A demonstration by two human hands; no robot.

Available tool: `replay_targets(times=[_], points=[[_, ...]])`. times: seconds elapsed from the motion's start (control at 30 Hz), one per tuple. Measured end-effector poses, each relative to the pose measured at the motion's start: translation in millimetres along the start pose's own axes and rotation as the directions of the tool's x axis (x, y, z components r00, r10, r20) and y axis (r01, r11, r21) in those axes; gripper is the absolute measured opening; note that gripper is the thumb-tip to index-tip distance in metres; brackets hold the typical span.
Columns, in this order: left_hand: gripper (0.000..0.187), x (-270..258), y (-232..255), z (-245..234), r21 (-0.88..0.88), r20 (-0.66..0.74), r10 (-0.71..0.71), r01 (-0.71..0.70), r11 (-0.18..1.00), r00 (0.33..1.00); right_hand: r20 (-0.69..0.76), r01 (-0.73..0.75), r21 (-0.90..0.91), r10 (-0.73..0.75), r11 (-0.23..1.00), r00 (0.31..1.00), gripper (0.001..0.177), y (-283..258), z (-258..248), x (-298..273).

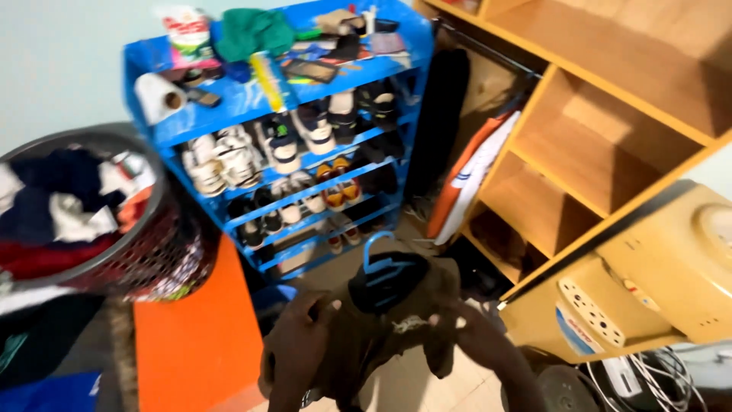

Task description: Organizing and sorting various clothing items from a bed into a storage rack.

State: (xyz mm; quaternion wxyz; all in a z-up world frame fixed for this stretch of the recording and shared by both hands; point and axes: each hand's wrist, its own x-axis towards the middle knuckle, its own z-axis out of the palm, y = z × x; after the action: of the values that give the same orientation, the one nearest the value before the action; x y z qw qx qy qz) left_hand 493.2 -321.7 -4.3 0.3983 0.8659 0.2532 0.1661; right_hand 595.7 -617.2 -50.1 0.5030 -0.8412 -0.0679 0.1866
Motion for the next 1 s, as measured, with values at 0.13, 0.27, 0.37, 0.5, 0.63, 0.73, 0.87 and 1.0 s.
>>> replay_targets(times=[0.13, 0.27, 0.37, 0.5, 0.63, 0.73, 0.87, 1.0], points=[[0.04, 42, 17, 35, 0.002, 0.0, 0.026, -0.026, 1.0, 1.0, 0.298, -0.12, -0.049, 0.129, 0.992, 0.946, 0.06, 21, -3, 16], [0.041, 94, 22, 73, -0.031, 0.074, -0.062, 0.064, 0.997, 0.995, 0.237, -0.064, -0.177, 0.106, 0.982, 0.966, 0.066, 9, -12, 59], [0.046, 128, 25, 106, 0.01, 0.029, -0.053, 0.053, 0.999, 0.998, 0.153, 0.146, -0.261, -0.108, 0.954, 0.982, 0.063, 32, -23, 118], [0.048, 186, 58, 128, -0.11, 0.096, -0.13, 0.141, 0.984, 0.987, 0.145, -0.053, -0.116, 0.07, 0.992, 0.987, 0.065, -23, -48, 174], [0.036, 233, 79, 130, -0.089, 0.125, -0.13, 0.142, 0.986, 0.984, 0.096, -0.069, -0.203, 0.09, 0.977, 0.991, 0.059, -41, -63, 233], [0.032, 260, 76, 133, -0.131, 0.137, -0.105, 0.123, 0.984, 0.985, 0.09, -0.199, -0.046, 0.203, 0.979, 0.975, 0.051, -36, -76, 262], [0.031, 296, 74, 119, -0.337, 0.114, -0.014, 0.052, 0.94, 0.993, -0.22, 0.352, -0.205, -0.394, 0.913, 0.893, 0.063, 104, -109, 367], [0.028, 310, 72, 104, -0.424, 0.133, -0.015, 0.071, 0.903, 0.991, -0.431, 0.225, -0.24, -0.312, 0.944, 0.847, 0.038, -6, -122, 358]])
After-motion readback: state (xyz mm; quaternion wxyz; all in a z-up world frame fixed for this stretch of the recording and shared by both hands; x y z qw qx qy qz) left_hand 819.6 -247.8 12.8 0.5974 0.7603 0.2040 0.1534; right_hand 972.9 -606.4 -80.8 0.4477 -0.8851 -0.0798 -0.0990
